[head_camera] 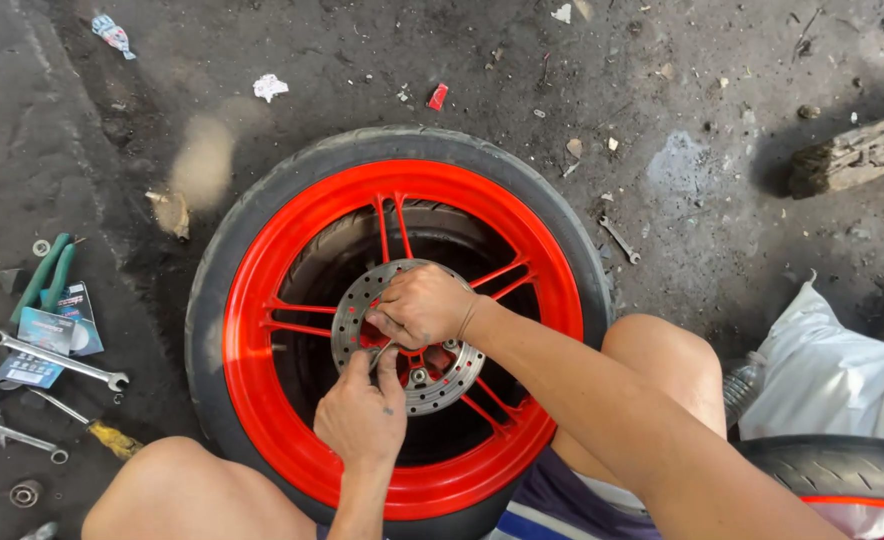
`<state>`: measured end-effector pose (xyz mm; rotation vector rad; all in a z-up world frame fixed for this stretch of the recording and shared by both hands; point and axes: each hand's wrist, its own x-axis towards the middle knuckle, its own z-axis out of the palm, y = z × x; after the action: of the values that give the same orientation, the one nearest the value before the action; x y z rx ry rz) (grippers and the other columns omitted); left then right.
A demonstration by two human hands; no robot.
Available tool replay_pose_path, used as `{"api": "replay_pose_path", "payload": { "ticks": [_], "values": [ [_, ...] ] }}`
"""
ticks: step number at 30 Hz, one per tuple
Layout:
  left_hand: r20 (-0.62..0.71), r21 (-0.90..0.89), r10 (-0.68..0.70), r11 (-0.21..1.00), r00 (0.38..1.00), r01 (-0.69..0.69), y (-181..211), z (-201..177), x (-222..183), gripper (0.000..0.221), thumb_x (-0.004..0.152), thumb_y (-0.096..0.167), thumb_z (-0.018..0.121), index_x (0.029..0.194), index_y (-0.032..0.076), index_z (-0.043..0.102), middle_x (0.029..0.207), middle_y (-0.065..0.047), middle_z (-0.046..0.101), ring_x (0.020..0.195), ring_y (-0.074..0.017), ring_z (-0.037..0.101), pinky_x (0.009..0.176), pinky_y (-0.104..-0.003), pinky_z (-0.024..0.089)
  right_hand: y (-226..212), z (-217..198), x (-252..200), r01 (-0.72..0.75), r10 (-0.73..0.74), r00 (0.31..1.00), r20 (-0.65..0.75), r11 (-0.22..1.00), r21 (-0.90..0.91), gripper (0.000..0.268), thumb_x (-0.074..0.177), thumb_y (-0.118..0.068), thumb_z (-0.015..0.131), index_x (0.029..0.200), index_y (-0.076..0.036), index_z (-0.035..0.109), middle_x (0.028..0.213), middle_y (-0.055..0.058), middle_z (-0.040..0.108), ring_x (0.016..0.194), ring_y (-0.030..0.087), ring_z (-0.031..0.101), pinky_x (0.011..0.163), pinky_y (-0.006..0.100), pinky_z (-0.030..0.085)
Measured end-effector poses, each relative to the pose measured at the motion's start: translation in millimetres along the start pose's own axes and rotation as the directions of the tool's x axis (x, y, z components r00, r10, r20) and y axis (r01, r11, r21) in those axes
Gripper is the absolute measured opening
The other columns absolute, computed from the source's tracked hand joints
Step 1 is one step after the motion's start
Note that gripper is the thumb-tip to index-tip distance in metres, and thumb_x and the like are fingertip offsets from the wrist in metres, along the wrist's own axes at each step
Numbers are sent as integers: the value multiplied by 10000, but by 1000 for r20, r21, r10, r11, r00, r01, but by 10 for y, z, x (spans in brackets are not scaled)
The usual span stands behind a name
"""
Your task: Repairing a motorcycle wheel by working on the brake disc assembly using a socket wrench, a hammer, and a metal rod
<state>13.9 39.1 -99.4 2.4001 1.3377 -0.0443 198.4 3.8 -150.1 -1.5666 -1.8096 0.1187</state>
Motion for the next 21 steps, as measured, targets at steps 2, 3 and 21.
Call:
{"api": "replay_pose_path", "payload": {
  "ticks": [2, 3, 21],
  "values": [
    [76, -1, -126, 992, 989, 126, 65, 1, -64, 403, 958, 615, 487, 950, 256, 668, 836, -77, 755, 758, -485, 677, 576, -627, 464, 8, 0, 8, 32, -32, 998, 46, 999, -3, 450, 1046, -245, 494, 645, -73, 604, 615, 86, 563, 554, 353, 537, 548, 473, 449],
    [65, 6, -135, 991, 989, 134, 37, -76, -47, 403, 958, 615, 487, 950, 256, 668, 836, -77, 755, 758, -485, 677, 576, -627, 464, -36, -32, 34, 43, -43, 998, 40, 999, 5, 450, 1046, -245, 494, 645, -73, 604, 615, 86, 563, 554, 353, 537, 548, 473, 449],
    [433, -4, -193, 976, 881, 216, 185, -517, 79, 542, 952, 687, 489, 999, 220, 759, 840, -161, 776, 1005, -456, 721, 828, -534, 561, -34, -411, -682, -784, 845, 521, 117, 420, 457, 329, 893, -384, 807, 1125, -158, 748, 1000, 84, 570, 922, 274, 596, 883, 442, 515]
  ]
}}
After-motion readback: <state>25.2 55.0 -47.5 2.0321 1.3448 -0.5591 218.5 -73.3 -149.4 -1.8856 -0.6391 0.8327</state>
